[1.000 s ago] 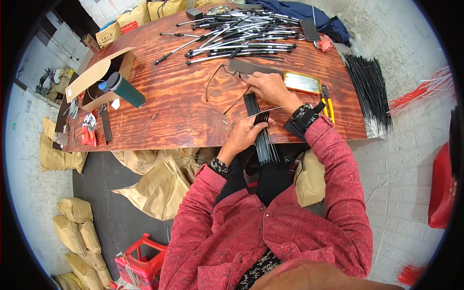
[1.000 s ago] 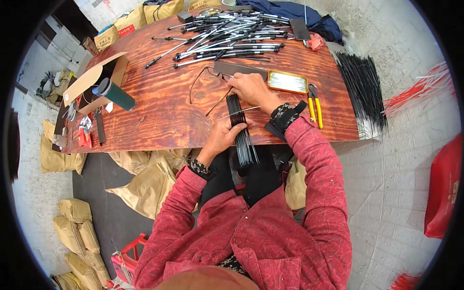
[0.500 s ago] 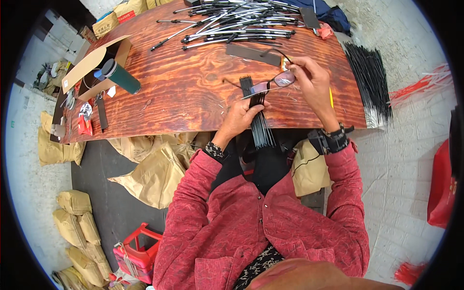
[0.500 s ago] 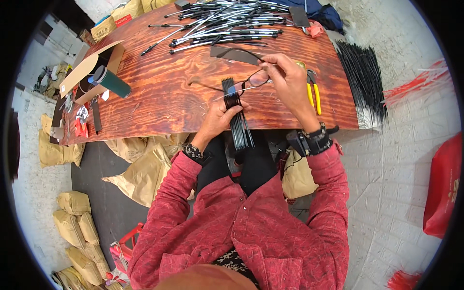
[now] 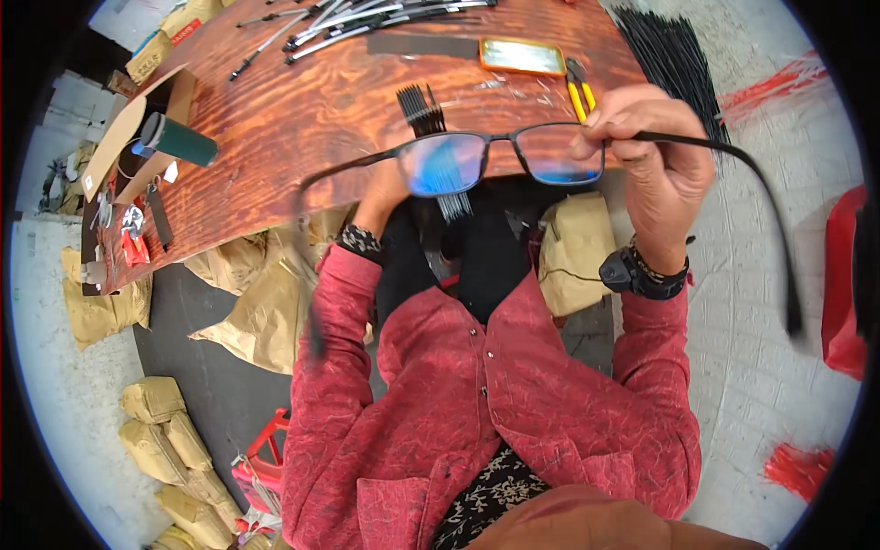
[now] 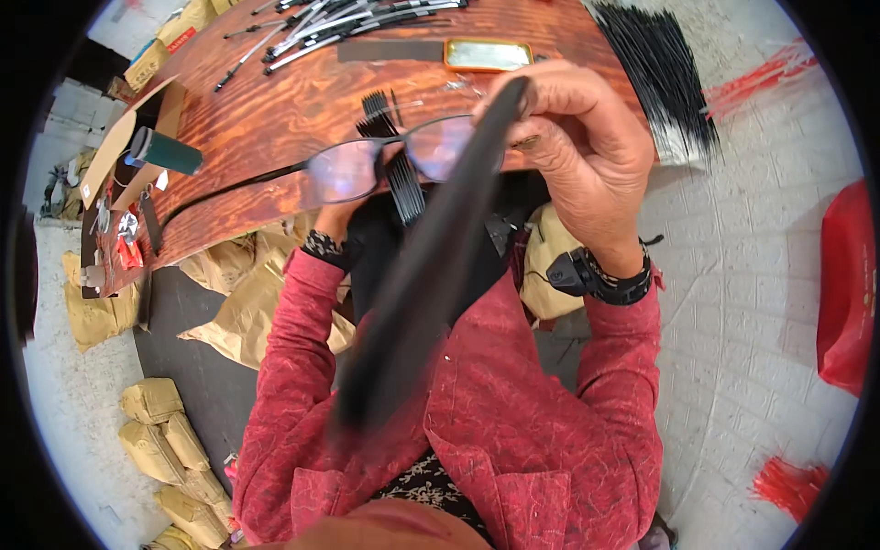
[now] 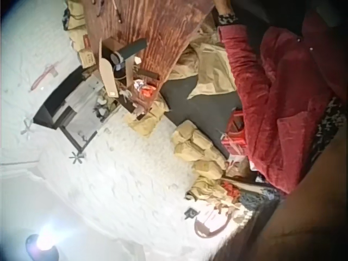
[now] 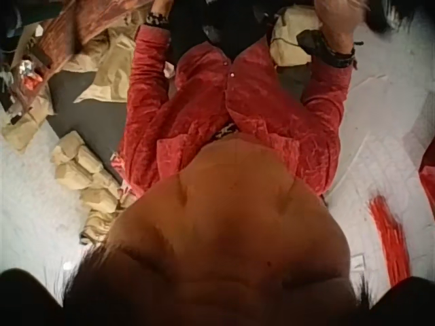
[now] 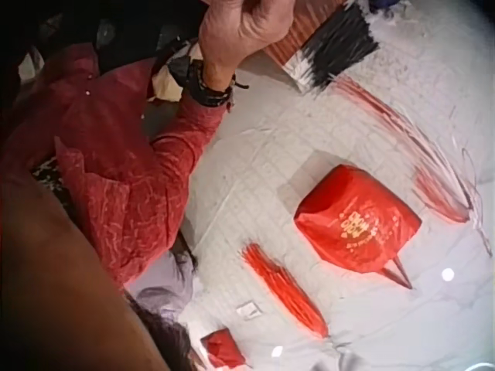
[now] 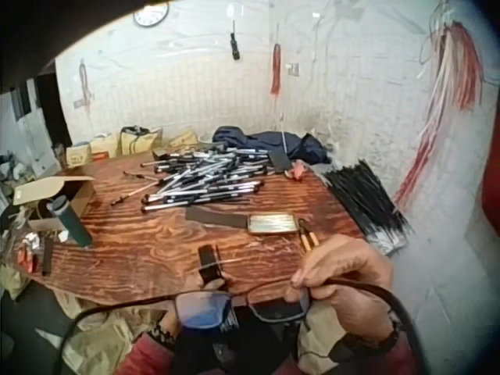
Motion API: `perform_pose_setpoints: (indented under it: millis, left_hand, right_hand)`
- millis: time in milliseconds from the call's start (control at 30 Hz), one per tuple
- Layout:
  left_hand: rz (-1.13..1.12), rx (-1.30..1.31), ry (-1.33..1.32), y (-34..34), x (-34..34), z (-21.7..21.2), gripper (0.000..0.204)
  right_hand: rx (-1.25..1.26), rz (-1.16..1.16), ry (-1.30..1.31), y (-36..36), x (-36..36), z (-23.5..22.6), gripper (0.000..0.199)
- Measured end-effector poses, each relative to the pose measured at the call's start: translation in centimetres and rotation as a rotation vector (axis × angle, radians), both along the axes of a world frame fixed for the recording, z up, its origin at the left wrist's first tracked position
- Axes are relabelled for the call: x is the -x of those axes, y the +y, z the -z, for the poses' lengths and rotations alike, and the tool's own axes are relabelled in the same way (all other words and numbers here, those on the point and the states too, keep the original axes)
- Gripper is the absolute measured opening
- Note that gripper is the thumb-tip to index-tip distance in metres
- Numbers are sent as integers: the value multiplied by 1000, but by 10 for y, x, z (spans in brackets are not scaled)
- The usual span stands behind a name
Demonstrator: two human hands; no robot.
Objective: Assembling bundles of black rods into plastic components at a workbench.
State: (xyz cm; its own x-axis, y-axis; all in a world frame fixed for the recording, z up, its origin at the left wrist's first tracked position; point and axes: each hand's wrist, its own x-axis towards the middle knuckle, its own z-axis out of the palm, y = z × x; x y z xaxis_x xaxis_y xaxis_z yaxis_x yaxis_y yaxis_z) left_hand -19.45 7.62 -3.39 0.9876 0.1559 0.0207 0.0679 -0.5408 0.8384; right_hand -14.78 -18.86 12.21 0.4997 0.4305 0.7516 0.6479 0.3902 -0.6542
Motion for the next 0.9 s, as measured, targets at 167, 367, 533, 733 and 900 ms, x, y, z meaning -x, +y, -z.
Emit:
perform_pose_setpoints:
  millis: [167, 367, 533, 733, 900]
  left_hand:
    - [76, 621, -141, 12, -19, 36, 20]
    - [108, 400, -236, 8, -15, 23, 21]
    - [60, 427, -237, 4, -10, 19, 21]
    - [83, 488, -246, 4, -9, 21, 21]
    - [75, 414, -225, 6, -11, 19, 21]
  right_hand:
    - [-60, -95, -91, 7, 12, -16, 19]
    - [-104, -227, -59, 3, 22, -16, 19]
    - [-95, -324, -88, -3, 23, -16, 19]
    - [-84, -315, -62, -3, 27, -17, 19]
    - [-98, -280, -20, 1, 29, -16, 19]
